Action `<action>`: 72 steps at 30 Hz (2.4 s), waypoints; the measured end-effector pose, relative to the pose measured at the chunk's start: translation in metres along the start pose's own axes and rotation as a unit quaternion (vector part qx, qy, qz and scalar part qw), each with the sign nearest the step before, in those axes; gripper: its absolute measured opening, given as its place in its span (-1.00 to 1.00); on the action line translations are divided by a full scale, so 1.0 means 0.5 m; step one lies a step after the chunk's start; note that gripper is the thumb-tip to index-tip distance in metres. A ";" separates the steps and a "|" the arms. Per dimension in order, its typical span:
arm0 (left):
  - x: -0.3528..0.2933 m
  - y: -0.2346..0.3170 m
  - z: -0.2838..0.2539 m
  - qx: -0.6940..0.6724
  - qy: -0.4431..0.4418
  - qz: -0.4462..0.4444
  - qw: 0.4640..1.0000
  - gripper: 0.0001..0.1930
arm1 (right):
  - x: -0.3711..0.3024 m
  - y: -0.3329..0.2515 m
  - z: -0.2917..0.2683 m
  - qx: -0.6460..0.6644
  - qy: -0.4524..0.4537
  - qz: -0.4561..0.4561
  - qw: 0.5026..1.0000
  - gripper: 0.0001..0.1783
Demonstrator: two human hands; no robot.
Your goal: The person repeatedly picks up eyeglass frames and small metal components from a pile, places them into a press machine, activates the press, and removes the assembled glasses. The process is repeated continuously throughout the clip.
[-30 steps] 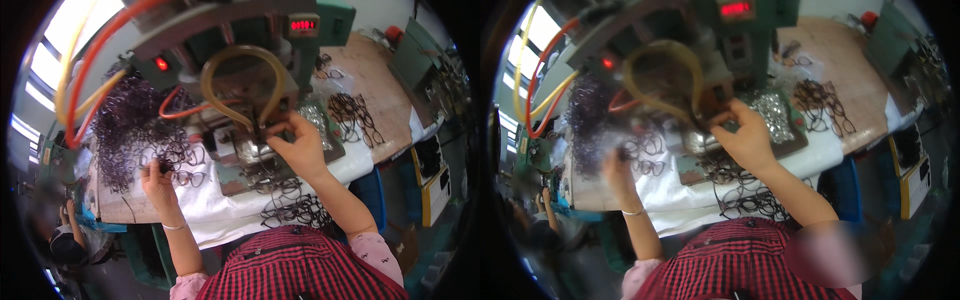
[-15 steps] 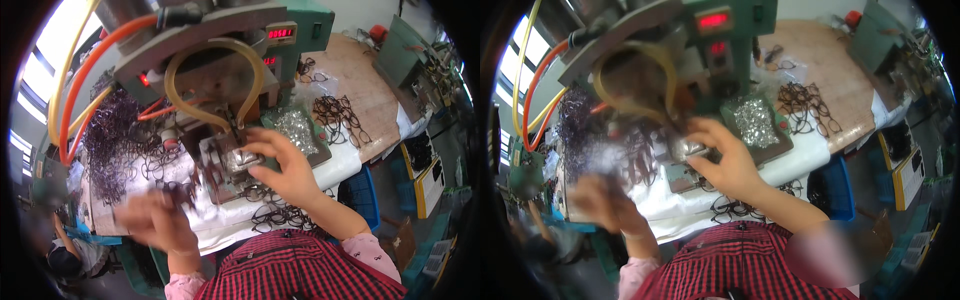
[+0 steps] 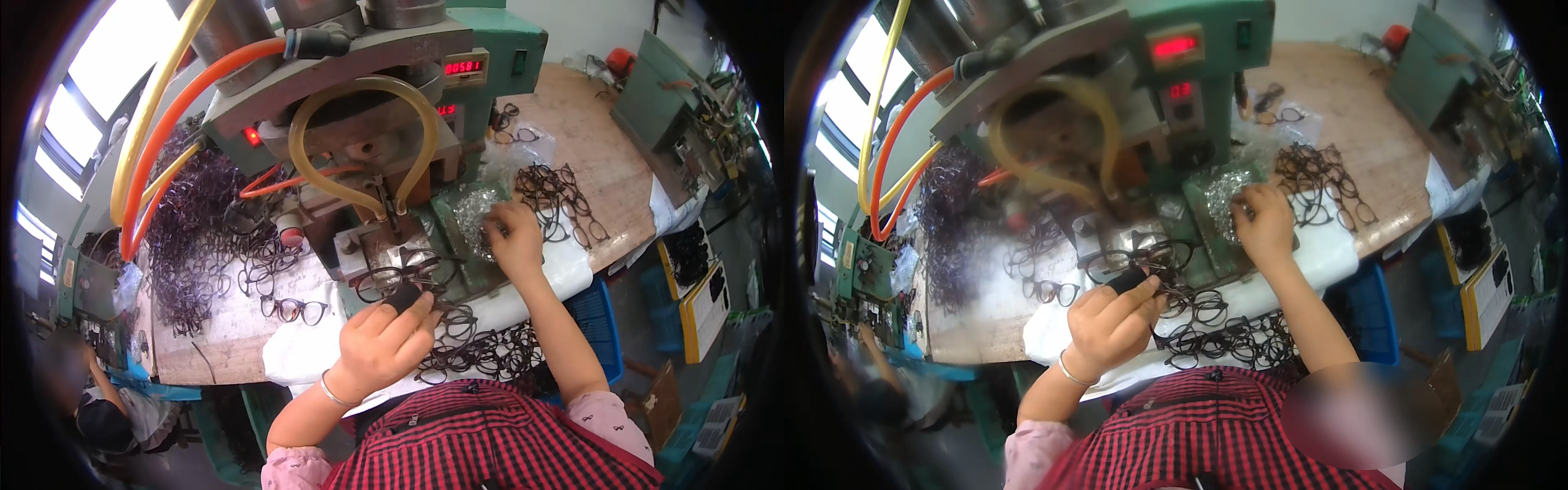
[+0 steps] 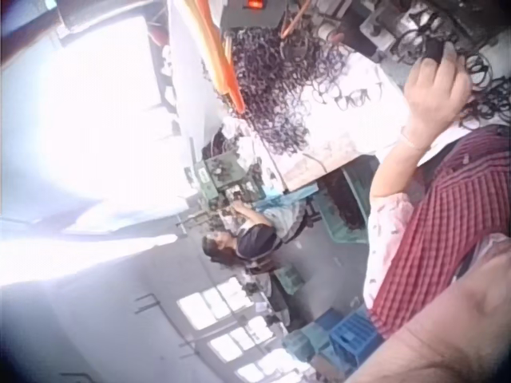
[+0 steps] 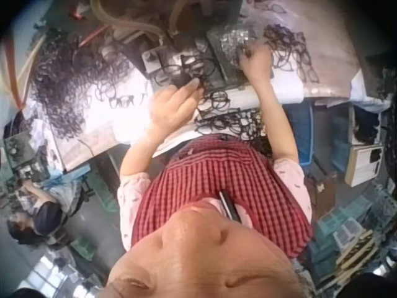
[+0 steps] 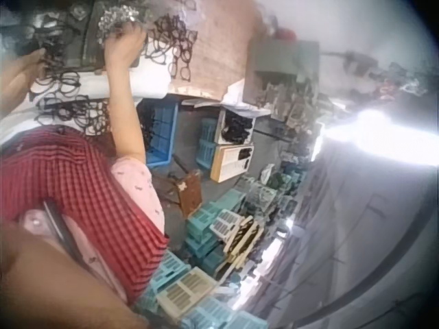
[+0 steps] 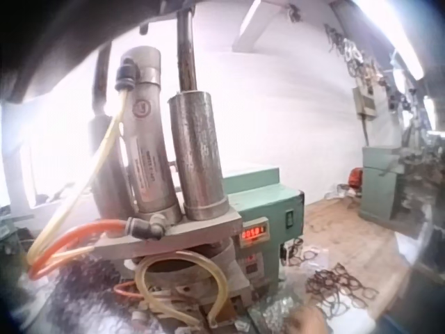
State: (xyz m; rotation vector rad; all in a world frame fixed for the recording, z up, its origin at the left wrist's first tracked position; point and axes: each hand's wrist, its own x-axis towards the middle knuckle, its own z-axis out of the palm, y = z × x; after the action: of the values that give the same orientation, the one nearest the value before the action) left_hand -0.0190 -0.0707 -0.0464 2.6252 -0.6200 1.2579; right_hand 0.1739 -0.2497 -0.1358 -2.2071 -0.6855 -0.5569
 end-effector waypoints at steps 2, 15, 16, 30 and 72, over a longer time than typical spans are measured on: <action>0.005 -0.006 0.000 -0.024 0.003 -0.012 1.000 -0.78 | 0.002 -0.003 -0.001 0.018 0.007 0.018 1.000 -0.87; -0.110 0.053 0.008 -0.049 0.060 -0.191 0.979 -0.58 | -0.052 0.006 -0.034 0.267 0.013 0.229 0.936 -0.84; -0.139 0.060 0.013 -0.024 0.061 -0.241 0.968 -0.52 | -0.050 0.011 -0.032 0.284 0.011 0.227 0.931 -0.84; -0.103 0.034 0.014 -0.682 -0.010 -0.612 0.401 -0.86 | -0.086 0.010 -0.040 0.327 -0.011 0.266 0.907 -0.82; 0.074 -0.114 -0.091 -0.410 0.212 -0.340 0.820 -0.89 | 0.019 -0.260 0.006 0.589 -0.133 0.219 0.766 -0.31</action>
State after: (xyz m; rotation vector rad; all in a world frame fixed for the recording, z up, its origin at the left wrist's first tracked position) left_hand -0.0060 -0.0157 0.0126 1.5389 -0.0621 0.9634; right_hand 0.1005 -0.1692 -0.0638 -1.1296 -0.4159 0.4016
